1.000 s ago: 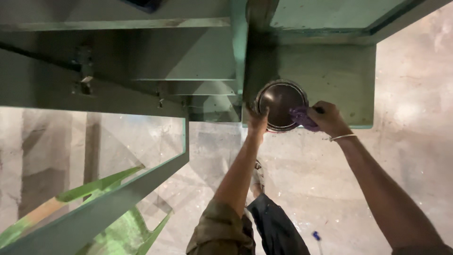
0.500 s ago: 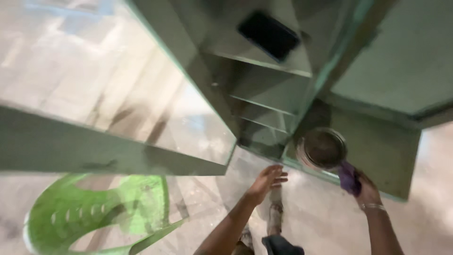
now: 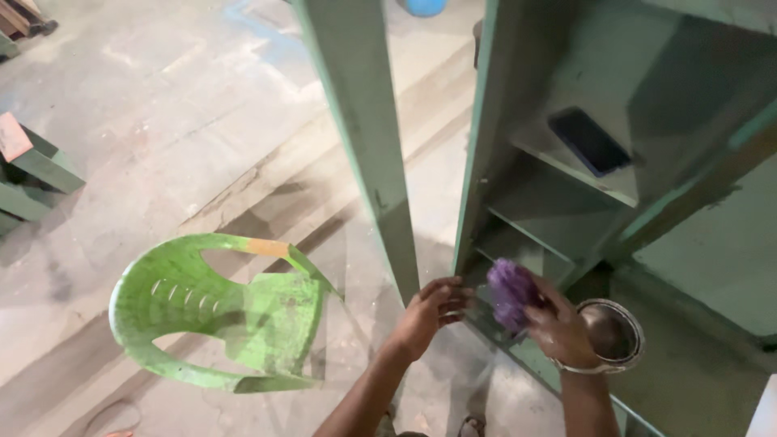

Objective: The person wipes the exterior and interior surfaces of a green metal cabinet using a purple cloth. They repeatedly dip the cloth into a metal container on the floor to apply liquid while cleaning the cabinet's edges, shelves, and door frame.

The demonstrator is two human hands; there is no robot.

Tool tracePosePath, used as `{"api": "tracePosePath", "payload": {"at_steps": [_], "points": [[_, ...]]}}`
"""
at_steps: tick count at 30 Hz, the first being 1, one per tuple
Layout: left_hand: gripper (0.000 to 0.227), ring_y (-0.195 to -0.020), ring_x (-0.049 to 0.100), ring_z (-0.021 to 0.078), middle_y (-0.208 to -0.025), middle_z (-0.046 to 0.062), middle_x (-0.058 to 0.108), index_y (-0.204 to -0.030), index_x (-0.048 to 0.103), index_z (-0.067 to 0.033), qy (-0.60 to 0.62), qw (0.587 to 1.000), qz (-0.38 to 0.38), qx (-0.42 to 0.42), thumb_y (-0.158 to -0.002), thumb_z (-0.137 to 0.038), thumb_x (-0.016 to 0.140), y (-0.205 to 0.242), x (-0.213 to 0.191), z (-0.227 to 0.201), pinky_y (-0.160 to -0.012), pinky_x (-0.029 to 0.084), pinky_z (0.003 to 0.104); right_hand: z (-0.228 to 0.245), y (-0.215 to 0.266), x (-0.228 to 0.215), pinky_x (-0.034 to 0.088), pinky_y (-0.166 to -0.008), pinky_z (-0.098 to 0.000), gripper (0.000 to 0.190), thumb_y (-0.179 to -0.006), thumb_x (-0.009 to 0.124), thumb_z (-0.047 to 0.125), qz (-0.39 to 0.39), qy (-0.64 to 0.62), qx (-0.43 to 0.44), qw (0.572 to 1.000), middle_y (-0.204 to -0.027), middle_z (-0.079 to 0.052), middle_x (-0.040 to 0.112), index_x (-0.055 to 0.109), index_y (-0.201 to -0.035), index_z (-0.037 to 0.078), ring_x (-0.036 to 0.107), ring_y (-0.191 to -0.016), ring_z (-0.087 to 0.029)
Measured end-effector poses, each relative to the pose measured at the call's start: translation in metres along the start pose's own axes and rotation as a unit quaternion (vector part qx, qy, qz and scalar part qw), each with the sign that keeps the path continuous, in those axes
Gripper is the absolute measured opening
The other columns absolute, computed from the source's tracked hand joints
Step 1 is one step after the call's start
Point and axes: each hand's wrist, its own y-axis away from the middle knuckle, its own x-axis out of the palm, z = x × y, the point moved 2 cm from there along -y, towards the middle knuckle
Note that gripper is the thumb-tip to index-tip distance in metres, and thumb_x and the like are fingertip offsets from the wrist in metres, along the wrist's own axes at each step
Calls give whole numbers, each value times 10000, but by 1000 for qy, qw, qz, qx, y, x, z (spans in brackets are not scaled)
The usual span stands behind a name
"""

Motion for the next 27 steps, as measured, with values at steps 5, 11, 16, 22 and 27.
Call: {"api": "tracePosePath", "payload": {"at_steps": [5,11,16,22,27], "points": [[450,-1164,658,266,-1250,146,656,-1398,502,-27,58,990,93,92,-1055,-317,516,24,-2,-80,-1016,503,434,80,-68,161,487,-1161,-368,648,-922,671,85,0,264,-191,945,-1532,-111,531,454,-1530,31,558,-1372,-227],[463,-1175,650,259,-1264,145,671,-1338,536,-42,42,979,175,91,-1045,-399,506,45,-34,-146,-1030,497,417,85,-100,282,473,-854,-181,491,-938,686,1,-108,338,-243,903,-1282,-13,623,604,-1422,-5,582,-1047,-61],[411,-1089,677,247,-1189,150,703,-1253,580,-34,30,976,206,68,-1071,-389,482,49,-72,-196,-963,518,395,101,-119,358,530,-928,-251,412,-947,701,-36,-232,550,-327,732,-1208,-80,662,664,-1356,3,629,-1083,-120],[354,-1004,687,214,-1122,137,716,-1218,603,-38,42,960,265,80,-1087,-340,470,37,-84,-233,-879,532,354,164,-134,406,541,-1052,-345,407,-1026,747,17,-266,664,-435,548,-1359,-167,567,620,-1411,55,601,-1238,-255],[336,-960,689,205,-1092,132,730,-1198,617,-21,59,958,268,79,-1077,-313,504,28,-103,-229,-839,521,339,72,-135,392,586,-918,-438,503,-893,821,119,-343,788,-302,412,-1261,-193,610,692,-1378,160,649,-1118,-360]]}}
